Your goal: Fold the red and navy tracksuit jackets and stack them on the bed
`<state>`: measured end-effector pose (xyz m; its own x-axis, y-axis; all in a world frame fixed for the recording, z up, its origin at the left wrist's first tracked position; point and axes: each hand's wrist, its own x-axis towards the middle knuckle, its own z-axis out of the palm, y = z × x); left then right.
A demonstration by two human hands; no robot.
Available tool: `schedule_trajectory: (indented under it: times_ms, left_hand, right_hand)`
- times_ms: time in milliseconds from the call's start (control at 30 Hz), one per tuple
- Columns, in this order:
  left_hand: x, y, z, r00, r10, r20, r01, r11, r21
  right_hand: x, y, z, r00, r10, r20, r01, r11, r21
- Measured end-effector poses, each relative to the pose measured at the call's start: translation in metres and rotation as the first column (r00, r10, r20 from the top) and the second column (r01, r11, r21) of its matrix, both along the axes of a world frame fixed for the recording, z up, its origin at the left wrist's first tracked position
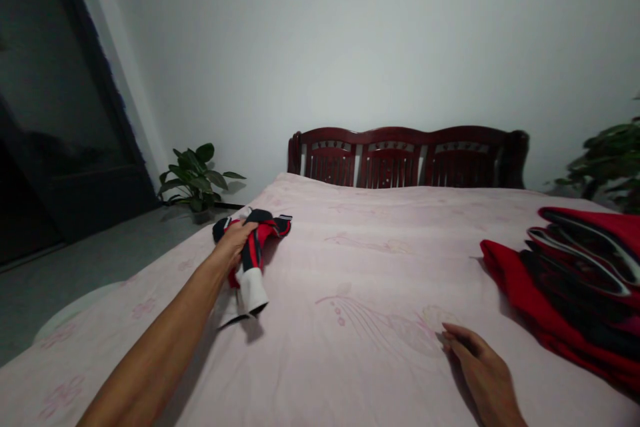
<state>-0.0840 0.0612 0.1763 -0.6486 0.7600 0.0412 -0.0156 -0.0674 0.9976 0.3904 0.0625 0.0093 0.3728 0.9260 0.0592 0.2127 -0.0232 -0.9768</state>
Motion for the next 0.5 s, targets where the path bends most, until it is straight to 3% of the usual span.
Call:
schedule_trajectory:
  times_ms: [67,100,167,200,233,367,500]
  left_hand:
    - [0.037,0.003,0.003,0.976,-0.215,0.032,0.214,0.977,0.021]
    - [0.054,0.003,0.001,0.930,-0.364,0.049,0.363,0.931,0.030]
    - [0.080,0.001,-0.006,0.776,-0.628,0.058,0.626,0.779,0.045]
    - [0.088,0.001,-0.013,0.716,-0.698,0.011,0.698,0.716,0.009]
    - [0.092,0.002,-0.020,0.693,-0.718,-0.069,0.715,0.696,-0.062]
    - [0.079,0.015,-0.056,0.703,-0.554,-0.446,0.433,0.831,-0.350]
    - [0.044,0.028,-0.087,0.653,-0.426,-0.627,0.135,0.879,-0.457]
  right_hand:
    - [-0.002,-0.002,0.000,0.992,-0.020,-0.121,0.023,1.000,0.018]
    - [-0.002,-0.004,0.001,0.984,-0.024,-0.175,0.029,0.999,0.024]
    - [-0.002,-0.007,0.003,0.963,-0.012,-0.269,0.025,0.999,0.044]
    - [-0.002,-0.008,0.004,0.950,0.009,-0.311,0.007,0.999,0.052]
    - [-0.001,-0.010,0.004,0.936,0.039,-0.349,-0.019,0.998,0.059]
    - [0.005,-0.014,0.008,0.905,0.147,-0.400,-0.141,0.989,0.044]
    - [0.007,-0.013,0.015,0.910,0.248,-0.334,-0.278,0.960,-0.045]
